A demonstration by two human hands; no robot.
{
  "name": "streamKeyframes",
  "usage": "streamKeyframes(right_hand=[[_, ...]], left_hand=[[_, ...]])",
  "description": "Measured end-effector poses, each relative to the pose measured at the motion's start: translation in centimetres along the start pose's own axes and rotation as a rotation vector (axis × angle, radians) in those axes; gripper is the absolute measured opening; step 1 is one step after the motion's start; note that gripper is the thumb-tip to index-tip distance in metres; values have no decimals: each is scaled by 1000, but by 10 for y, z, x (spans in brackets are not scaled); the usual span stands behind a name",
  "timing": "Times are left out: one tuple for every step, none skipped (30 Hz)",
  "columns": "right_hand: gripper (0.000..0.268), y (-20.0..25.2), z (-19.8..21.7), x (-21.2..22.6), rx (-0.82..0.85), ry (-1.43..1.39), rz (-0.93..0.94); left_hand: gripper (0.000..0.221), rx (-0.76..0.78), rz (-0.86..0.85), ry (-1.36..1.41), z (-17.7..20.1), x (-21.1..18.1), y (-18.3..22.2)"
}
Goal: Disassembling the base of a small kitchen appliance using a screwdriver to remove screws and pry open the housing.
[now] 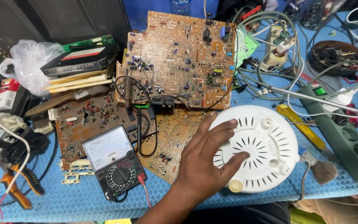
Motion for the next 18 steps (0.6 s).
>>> streamKeyframes(right_hand=[[45, 9, -11, 2, -17, -37, 16], [47, 11, -15, 21, -41, -73, 32], [48, 16, -17, 40, -64, -110, 48], [49, 24, -17, 59, -92, -149, 63], [49, 31, -20, 108, -93, -147, 65], [38, 39, -19, 159, -230, -60, 108], [27, 47, -18, 210, -366, 27, 154], [27, 46, -24, 208, -363, 26, 155], [26, 47, -30, 210, -387, 88, 269], [25, 49, -36, 212, -411, 151, 382], [25, 50, -40, 211, -411, 152, 381], [23, 50, -45, 209, -359, 143, 351], [22, 49, -50, 207, -308, 134, 322], [22, 49, -49, 205, -307, 136, 320], [24, 47, -51, 201, -231, 140, 317], [26, 46, -54, 198, -154, 144, 314], [26, 48, -48, 211, -153, 145, 313], [26, 50, -40, 224, -218, 167, 320]], left_hand=[[40, -3, -26, -17, -1, -2, 2], [40, -6, -22, -18, -1, -1, 3], [42, 3, -8, -26, -2, 0, 5], [44, 13, 2, -33, -3, 1, 6], [44, 12, 1, -32, -3, 1, 6], [44, 17, 4, -44, -3, 1, 6], [44, 22, 6, -56, -3, 2, 7], [44, 22, 8, -57, -3, 2, 7], [46, 8, -5, -50, -3, 1, 7], [48, -3, -19, -40, -3, 1, 7], [48, -2, -18, -39, -2, 2, 7], [52, -20, -35, -41, -1, 1, 7], [56, -37, -52, -44, 0, 0, 8], [56, -36, -51, -42, -1, 1, 11], [65, -42, 4, -64, -1, 4, 13], [73, -48, 59, -88, -2, 6, 16], [73, -46, 60, -86, 0, 4, 13], [86, 31, 274, -64, 0, 10, 12]])
Point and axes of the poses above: each hand's wrist, its own y-axis away from the middle knuckle, its own z-axis out of the back of the hand, x = y × z, the point moved 4 cm from there along -y, towards the middle knuckle, and after that the axes turned 3 degrees about -x, right-handed, at the moved point
